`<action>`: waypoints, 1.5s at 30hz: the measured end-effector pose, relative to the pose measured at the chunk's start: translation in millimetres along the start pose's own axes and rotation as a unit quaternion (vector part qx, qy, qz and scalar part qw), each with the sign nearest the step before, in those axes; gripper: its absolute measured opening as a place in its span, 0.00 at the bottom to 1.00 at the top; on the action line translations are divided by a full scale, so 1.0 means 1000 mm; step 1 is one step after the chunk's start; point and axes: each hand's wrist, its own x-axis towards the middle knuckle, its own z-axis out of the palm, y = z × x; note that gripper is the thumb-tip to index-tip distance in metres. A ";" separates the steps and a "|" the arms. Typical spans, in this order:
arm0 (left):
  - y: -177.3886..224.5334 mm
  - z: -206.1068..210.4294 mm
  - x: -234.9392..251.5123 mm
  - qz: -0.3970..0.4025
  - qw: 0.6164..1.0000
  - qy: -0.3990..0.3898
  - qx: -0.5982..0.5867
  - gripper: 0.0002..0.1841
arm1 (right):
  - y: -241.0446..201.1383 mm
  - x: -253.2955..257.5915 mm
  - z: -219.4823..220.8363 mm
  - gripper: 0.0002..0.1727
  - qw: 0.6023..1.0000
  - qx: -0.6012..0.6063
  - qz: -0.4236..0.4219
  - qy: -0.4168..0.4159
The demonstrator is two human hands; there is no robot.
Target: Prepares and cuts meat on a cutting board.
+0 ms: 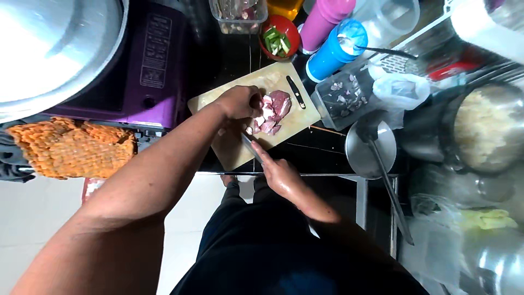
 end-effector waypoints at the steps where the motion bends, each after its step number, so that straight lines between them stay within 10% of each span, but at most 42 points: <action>1: 0.002 0.001 0.000 -0.009 1.000 0.005 -0.006 0.19 | 0.002 -0.003 0.001 0.39 1.000 -0.017 0.012 0.024; 15: 0.025 -0.015 -0.090 0.016 0.955 0.154 -0.254 0.16 | -0.008 0.006 0.002 0.39 0.997 0.069 0.013 0.035; 22: -0.031 0.055 -0.113 -0.183 0.965 0.181 -0.043 0.25 | 0.009 -0.006 0.005 0.38 0.992 0.039 0.050 0.109; 29: -0.061 0.080 -0.119 0.126 0.937 0.325 0.012 0.10 | -0.014 -0.032 0.034 0.38 0.982 -0.038 -0.038 0.180; 45: -0.072 0.104 -0.106 0.142 0.911 0.384 0.058 0.09 | -0.054 -0.009 0.034 0.41 0.993 -0.101 0.030 0.052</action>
